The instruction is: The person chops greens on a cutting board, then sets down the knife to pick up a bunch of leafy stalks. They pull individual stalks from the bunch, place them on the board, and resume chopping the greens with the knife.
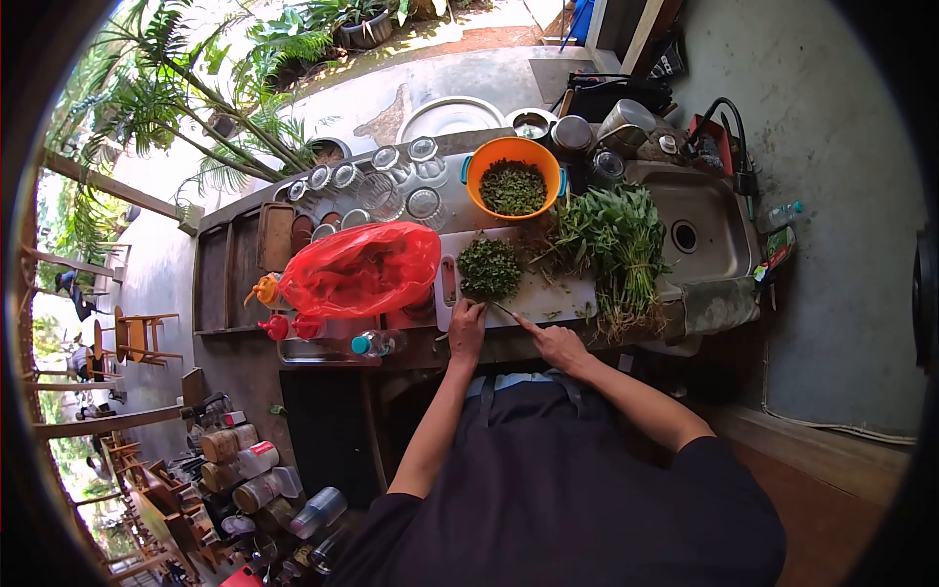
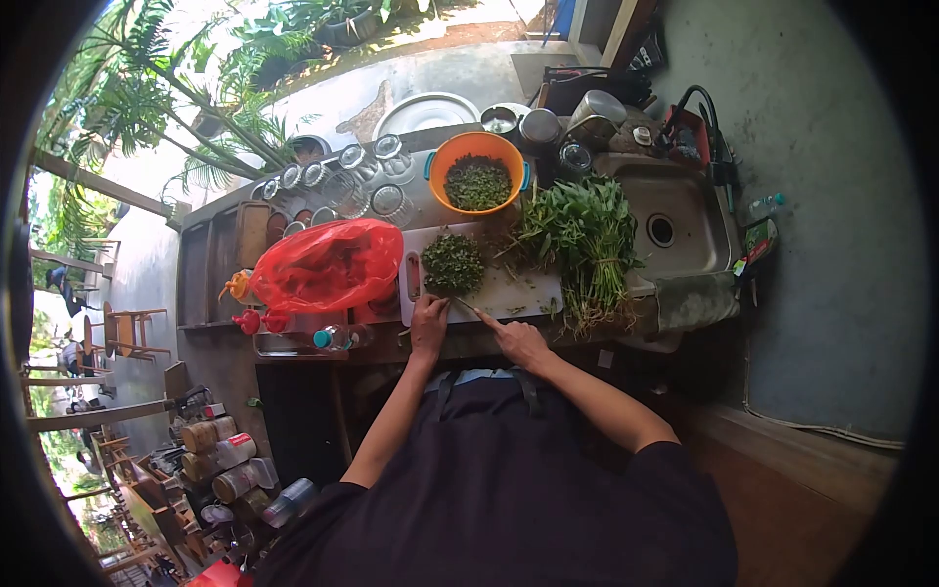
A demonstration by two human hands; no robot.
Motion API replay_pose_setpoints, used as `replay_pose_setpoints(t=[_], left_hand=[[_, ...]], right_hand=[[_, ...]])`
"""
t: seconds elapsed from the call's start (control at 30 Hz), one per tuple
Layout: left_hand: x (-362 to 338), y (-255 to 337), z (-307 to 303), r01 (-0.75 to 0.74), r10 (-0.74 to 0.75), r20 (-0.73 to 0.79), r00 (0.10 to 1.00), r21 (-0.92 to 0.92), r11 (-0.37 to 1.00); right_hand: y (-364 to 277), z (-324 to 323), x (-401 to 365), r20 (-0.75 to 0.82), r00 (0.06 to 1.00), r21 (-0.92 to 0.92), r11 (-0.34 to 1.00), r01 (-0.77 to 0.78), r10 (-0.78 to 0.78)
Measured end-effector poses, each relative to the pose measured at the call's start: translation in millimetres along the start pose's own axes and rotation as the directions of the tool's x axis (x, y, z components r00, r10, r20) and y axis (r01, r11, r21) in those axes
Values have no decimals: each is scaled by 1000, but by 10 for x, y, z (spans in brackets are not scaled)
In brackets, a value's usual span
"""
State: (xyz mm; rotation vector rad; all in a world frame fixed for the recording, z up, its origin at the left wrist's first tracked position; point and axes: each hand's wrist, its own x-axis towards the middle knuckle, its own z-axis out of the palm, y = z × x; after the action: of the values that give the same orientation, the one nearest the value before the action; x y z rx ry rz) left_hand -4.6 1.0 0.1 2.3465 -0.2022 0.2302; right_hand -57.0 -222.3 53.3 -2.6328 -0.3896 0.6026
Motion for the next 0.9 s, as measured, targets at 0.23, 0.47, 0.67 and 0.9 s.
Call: replay_pose_setpoints(t=[0.23,0.47,0.67,0.9], left_hand=[[-12,16,-34,-19,18,25,1000,35,999],[-33,-32,-11,10,-11,28,1000,11,1000],[-37,-76,23,7,-7,2,1000,-7,1000],[-39,-68,23,-9,9,-24,1000,-2,1000]], right_hand=[[-173,-107,0,7,1000,-20,1000,6,-6],[-277,-248,51,60,998,19,1000,-2,1],[-205,35,108,11,1000,-31,1000,3,-3],[-94,153,183,-57,997,-10,998,54,-54]])
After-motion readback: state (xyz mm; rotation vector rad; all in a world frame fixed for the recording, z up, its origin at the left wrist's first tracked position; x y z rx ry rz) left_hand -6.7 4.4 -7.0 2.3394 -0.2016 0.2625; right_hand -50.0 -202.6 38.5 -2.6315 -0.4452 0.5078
